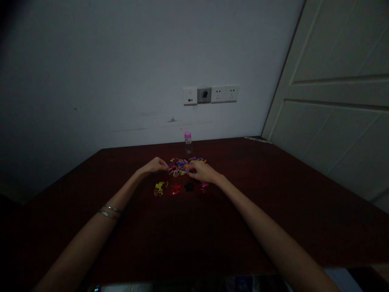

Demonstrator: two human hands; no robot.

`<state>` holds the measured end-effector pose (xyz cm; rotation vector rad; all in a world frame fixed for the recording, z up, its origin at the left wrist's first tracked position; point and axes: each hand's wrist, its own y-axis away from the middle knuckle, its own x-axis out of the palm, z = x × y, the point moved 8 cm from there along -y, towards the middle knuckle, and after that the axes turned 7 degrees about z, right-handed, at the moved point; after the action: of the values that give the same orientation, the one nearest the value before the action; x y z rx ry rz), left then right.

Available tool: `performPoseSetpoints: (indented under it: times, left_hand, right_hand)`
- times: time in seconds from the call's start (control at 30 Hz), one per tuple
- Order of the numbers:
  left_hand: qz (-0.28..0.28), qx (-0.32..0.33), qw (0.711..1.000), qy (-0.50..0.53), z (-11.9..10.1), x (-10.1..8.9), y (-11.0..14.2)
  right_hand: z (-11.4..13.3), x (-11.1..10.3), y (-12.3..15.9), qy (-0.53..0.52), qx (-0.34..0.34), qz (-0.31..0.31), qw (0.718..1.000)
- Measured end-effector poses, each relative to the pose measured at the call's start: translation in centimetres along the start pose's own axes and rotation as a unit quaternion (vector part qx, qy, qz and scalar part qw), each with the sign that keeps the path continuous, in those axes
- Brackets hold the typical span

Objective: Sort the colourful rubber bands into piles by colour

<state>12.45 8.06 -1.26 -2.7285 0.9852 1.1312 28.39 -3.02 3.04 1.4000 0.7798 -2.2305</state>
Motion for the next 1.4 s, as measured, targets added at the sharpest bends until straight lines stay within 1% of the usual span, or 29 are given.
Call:
performPoseSetpoints:
  times: [0.23,0.4,0.5,0.6,0.7,0.77,0.83,1.03,1.13,1.23,1.4]
  left_hand:
    - [-0.067,0.003,0.997,0.033,-1.1,-1.6,0.7]
    - [-0.096,0.028,0.993,0.056,-2.0,-2.7,0.8]
    - [-0.111,0.048,0.991,0.065,-3.6,-3.6,1.8]
    - [-0.128,0.061,0.987,0.075,-5.7,-4.3,3.2]
    - [-0.142,0.085,0.983,0.073,-8.0,-4.6,4.5]
    - [-0.154,0.105,0.980,0.073,-9.2,-4.6,5.1]
    - [-0.162,0.118,0.977,0.075,-9.9,-4.5,5.3]
    - [-0.163,0.154,0.971,0.079,-11.3,-3.6,5.6]
    - [-0.157,0.153,0.973,0.070,-11.8,-3.2,5.9]
    - [-0.150,0.138,0.977,0.065,-12.2,-2.7,6.1]
    - [-0.112,0.106,0.984,0.084,-11.9,-2.0,6.0]
  right_hand:
    - [0.0,-0.2,0.1,0.005,-0.004,-0.005,1.000]
    - [-0.2,-0.1,0.1,0.007,-0.006,-0.002,1.000]
    - [-0.4,-0.2,0.1,0.006,-0.001,-0.005,1.000]
    - [-0.8,-0.4,0.2,0.003,0.011,-0.009,1.000]
    - [-1.1,-0.6,0.2,0.002,0.017,-0.020,1.000]
    - [-1.3,-0.7,0.3,0.002,0.021,-0.023,1.000]
    - [-1.5,-0.8,0.3,0.002,0.030,-0.026,0.999]
    - [-1.4,-1.1,0.4,0.009,0.043,-0.033,0.998]
    - [-1.5,-1.3,0.4,0.013,0.049,-0.038,0.998]
    - [-1.5,-1.3,0.5,0.016,0.052,-0.038,0.998]
    - [-1.6,-1.3,0.5,0.021,0.060,-0.039,0.997]
